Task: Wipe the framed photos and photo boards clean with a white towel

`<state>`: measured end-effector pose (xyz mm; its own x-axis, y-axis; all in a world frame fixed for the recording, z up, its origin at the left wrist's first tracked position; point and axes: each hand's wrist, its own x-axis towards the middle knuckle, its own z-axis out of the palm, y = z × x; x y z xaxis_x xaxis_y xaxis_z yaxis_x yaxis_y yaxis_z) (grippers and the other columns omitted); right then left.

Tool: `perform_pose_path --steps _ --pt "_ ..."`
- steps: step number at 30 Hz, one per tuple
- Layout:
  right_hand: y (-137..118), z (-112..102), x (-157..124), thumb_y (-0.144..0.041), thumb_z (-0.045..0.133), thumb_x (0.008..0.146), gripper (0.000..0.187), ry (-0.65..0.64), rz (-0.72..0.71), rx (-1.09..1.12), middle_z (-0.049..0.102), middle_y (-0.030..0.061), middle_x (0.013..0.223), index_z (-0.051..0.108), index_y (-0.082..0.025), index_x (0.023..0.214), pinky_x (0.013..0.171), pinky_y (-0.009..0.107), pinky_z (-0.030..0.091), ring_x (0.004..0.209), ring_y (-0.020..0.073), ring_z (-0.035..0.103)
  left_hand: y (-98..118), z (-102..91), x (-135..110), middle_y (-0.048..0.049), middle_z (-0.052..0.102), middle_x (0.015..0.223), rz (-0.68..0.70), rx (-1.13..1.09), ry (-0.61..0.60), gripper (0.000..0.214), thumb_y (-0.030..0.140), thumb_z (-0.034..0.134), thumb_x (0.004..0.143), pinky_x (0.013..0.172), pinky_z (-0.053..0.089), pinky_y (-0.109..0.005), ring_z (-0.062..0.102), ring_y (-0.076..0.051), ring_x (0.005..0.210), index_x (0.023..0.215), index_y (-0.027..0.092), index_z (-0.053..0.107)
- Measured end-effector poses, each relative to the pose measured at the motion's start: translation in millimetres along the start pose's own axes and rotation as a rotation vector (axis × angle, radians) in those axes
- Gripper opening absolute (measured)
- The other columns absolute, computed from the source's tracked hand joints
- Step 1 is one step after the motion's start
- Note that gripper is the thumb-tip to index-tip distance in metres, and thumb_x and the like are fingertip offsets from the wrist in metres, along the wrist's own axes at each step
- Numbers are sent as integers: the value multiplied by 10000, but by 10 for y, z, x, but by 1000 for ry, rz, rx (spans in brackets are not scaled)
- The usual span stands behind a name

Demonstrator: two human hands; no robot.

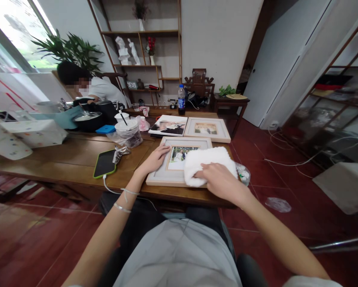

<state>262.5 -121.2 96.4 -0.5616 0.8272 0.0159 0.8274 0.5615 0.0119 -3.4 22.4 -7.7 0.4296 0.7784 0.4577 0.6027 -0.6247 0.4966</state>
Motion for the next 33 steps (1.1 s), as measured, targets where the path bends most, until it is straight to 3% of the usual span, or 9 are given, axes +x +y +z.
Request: perform_pose_path --steps 5,10,13,16,18,20,22,26,33 --pt "-71 99 305 -17 439 685 617 165 -182 313 656 72 1184 574 -223 1251 876 332 438 1034 231 609 45 -31 7 -120 522 1358 48 -15 -22 416 89 397 854 1119 322 -425 405 -239 1326 1222 123 590" --pt "291 -96 915 -178 556 760 550 641 64 283 671 135 1081 488 -128 1304 802 414 464 952 315 609 15 -3 15 -115 536 1344 43 -14 -7 414 111 370 880 1117 327 -423 419 -234 1317 1231 127 589" --pt "417 -127 1273 -53 449 782 549 734 46 128 634 165 1144 456 -130 1325 858 438 444 1055 313 574 -17 15 11 -119 532 1348 49 -3 -5 405 131 375 891 1118 323 -427 406 -235 1326 1240 127 581" --pt "389 14 1523 72 340 749 607 616 -120 -29 517 179 1338 481 -143 1298 993 475 351 1283 282 422 -11 2 9 -125 537 1336 66 20 -11 400 124 375 890 1111 330 -439 413 -240 1319 1229 128 586" --pt "330 153 1621 113 331 713 665 447 -230 -106 477 172 1388 469 -149 1309 1049 523 257 1369 269 310 18 -22 10 -140 540 1321 75 30 -19 386 114 380 880 1102 344 -435 438 -245 1296 1192 115 608" --pt "282 265 1663 127 340 697 699 269 -281 -134 486 174 1383 453 -156 1326 1052 531 229 1369 261 316 53 -47 10 -144 543 1307 90 28 -25 369 104 387 869 1092 358 -424 466 -245 1267 1143 115 634" --pt "270 312 1651 119 345 710 685 160 -262 -126 510 180 1360 462 -163 1323 1028 493 264 1312 258 405 76 -62 9 -139 542 1305 103 17 -22 365 102 388 867 1088 362 -417 479 -240 1249 1128 122 643" --pt "388 249 1470 102 357 713 665 114 -181 -134 586 160 1271 506 -187 1293 944 405 323 1138 259 553 52 -43 5 -137 539 1328 71 1 -18 392 115 376 881 1106 336 -434 454 -241 1279 1196 113 609" --pt "841 117 893 45 400 706 578 56 39 -246 697 98 972 600 -224 1176 689 310 320 863 243 619 1 -4 15 -123 536 1346 17 -8 -16 413 116 370 879 1127 310 -428 417 -232 1318 1228 113 592"
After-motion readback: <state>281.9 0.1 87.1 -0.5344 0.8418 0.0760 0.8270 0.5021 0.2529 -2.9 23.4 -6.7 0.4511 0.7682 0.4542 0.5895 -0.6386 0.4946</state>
